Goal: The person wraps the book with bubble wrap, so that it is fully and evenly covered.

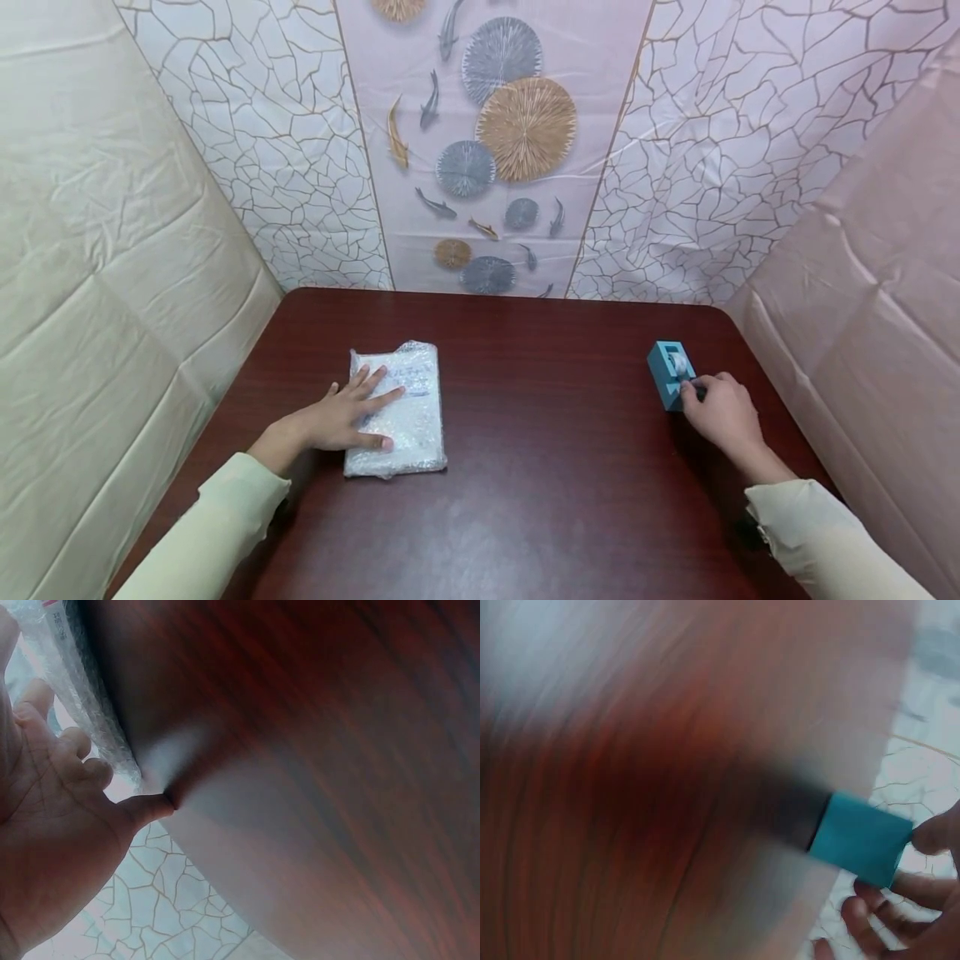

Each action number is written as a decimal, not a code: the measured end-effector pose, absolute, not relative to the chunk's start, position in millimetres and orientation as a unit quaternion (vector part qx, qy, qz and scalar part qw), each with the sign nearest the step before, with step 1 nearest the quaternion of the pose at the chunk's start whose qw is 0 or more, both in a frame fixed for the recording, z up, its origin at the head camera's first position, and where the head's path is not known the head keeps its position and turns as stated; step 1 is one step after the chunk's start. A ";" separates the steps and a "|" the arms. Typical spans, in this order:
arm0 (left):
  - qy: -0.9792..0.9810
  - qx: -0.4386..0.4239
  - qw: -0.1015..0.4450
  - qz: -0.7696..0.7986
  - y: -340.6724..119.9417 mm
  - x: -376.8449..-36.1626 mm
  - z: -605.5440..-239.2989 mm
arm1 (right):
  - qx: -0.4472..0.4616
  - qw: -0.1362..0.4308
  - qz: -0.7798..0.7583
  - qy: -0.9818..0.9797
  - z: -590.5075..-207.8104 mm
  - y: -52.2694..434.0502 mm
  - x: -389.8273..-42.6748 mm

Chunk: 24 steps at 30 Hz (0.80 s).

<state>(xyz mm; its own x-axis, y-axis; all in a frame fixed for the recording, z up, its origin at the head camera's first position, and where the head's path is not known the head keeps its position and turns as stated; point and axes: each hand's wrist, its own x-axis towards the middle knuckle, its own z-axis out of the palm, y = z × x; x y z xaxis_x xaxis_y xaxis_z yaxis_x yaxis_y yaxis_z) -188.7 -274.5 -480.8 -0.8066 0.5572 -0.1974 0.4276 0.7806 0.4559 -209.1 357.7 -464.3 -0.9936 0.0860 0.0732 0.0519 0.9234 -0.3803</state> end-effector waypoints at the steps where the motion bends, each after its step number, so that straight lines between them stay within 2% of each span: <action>1: 0.929 0.267 0.160 0.202 -274.7 -188.5 -481.0 | -0.048 0.028 0.225 -0.973 -462.9 358.5 -209.3; 4: 0.927 0.270 0.158 0.207 -274.6 -188.2 -480.9 | -0.087 -0.012 0.299 -0.950 -459.4 359.6 -210.4; 7: 0.930 0.264 0.164 0.194 -273.4 -188.4 -479.9 | -0.115 -0.029 0.325 -0.938 -458.3 359.3 -211.7; 20: 0.934 0.253 0.174 0.183 -270.8 -189.4 -478.8 | -0.120 0.032 0.324 -0.938 -460.6 352.9 -211.5; 24: 0.935 0.250 0.174 0.183 -271.7 -190.2 -480.6 | -0.139 0.015 0.369 -0.919 -461.6 350.1 -210.5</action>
